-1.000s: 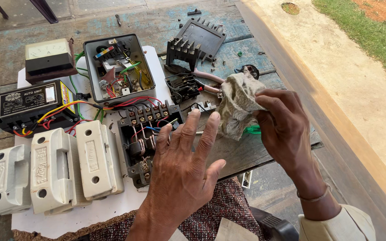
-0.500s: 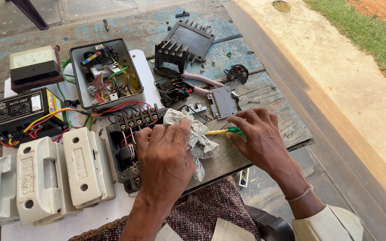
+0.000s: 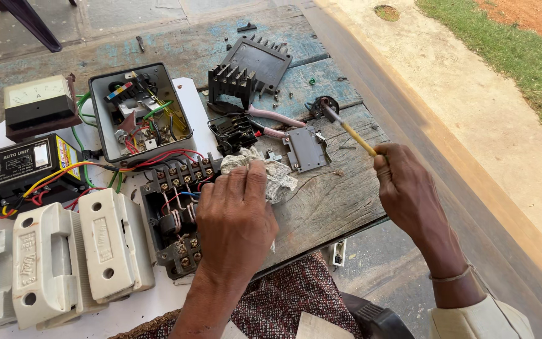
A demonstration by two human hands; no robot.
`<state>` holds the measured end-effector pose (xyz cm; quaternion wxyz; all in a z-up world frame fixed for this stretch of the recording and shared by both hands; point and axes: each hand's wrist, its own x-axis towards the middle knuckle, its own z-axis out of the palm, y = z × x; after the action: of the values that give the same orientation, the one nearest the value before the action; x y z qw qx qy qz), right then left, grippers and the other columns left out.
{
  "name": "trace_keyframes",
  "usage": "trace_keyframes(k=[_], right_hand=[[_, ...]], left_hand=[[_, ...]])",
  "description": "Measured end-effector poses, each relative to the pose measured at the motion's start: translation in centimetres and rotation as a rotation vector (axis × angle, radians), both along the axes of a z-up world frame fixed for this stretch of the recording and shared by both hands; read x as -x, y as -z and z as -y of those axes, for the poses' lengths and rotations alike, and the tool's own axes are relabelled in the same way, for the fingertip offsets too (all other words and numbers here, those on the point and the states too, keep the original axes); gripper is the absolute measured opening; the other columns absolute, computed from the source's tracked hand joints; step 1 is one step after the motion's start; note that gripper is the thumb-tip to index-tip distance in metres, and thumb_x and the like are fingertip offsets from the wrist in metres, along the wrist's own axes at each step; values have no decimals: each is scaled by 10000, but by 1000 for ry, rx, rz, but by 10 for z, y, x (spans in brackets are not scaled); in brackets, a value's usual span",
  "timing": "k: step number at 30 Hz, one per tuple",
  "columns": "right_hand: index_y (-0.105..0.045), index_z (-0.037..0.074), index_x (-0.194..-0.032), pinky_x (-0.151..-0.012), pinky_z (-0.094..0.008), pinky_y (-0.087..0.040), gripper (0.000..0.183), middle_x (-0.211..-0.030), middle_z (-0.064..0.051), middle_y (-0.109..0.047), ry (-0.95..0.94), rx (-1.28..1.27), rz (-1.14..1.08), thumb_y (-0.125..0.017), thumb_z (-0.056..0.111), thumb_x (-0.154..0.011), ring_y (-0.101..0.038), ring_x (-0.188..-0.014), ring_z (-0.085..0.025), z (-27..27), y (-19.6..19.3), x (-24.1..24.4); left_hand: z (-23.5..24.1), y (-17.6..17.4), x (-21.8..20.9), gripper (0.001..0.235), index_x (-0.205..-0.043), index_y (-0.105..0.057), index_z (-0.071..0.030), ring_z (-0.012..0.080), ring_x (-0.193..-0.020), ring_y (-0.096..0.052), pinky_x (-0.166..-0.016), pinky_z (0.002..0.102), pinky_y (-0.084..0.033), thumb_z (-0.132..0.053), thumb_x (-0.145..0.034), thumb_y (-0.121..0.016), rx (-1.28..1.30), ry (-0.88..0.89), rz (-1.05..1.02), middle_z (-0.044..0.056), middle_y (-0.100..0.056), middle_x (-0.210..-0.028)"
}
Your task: The person works on an electrical starter assembly using a screwdriver. They remove a cover, loosen and tighten various screws on the terminal blocks, and handle individual wiring components by hand while cleaning a part with a cloth.
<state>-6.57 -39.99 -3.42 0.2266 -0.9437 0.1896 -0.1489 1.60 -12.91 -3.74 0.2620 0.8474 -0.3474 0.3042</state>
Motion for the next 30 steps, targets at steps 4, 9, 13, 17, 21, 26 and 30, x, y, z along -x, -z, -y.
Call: trace_keyframes(k=[4,9,13,17,21,26,30], right_hand=[[-683,66,-1177,-608,-370,-519,364,-921,-84,-635,7,-130,-13,-612,389,-1025,-547,-685,-199,-5,8,-35],[-584,105,-1378,-718,-424,-550,760,-1014,-137,-689,-220,-76,-78,-818,495,-769,-666,-865,-271,-13,20,-89],[-483,158,-1484,-814,-456,-555,950,-1094,-177,-712,-165,-72,-393,-858,550,-705,-707,-987,-326,-9,17,-121],[-520,156,-1438,-807,-463,-570,946,-1078,-170,-720,-114,-105,-498,-884,554,-660,-740,-976,-341,-10,15,-130],[-637,98,-1226,-703,-450,-497,709,-910,-141,-708,-165,-137,-353,-892,506,-706,-657,-821,-270,-2,14,-128],[-749,123,-1032,-566,-334,-426,401,-733,-24,-601,-199,-537,-166,-837,423,-781,-503,-618,-132,8,9,-120],[-698,61,-984,-530,-259,-438,300,-719,-15,-590,-265,-663,18,-803,323,-883,-538,-620,-95,18,-6,-105]], left_hand=[[39,9,-2,496,-1285,-599,57,335,-1059,-664,-932,468,-528,-81,-831,-743,-226,-25,-104,233,-680,-1147],[62,13,8,935,-1488,-322,89,513,-1321,-438,-1116,599,-321,-366,-779,-728,-526,42,-429,375,-428,-1443],[58,20,19,813,-1471,-235,159,562,-1358,-367,-1140,595,-239,-298,-902,-591,-463,97,-420,442,-388,-1465],[63,20,22,637,-1412,-414,116,497,-1383,-373,-1160,601,-201,-185,-876,-579,-584,97,-481,326,-455,-1426],[65,32,22,439,-1238,-638,-32,525,-1417,-396,-1137,688,-191,-63,-800,-635,-373,133,-483,204,-559,-1357],[70,52,29,416,-1310,-598,-4,410,-1301,-542,-1132,508,-428,5,-897,-644,33,296,-526,233,-549,-1319],[69,56,30,700,-1502,-413,10,428,-1310,-530,-1109,474,-438,-7,-847,-660,105,420,-631,282,-479,-1402]])
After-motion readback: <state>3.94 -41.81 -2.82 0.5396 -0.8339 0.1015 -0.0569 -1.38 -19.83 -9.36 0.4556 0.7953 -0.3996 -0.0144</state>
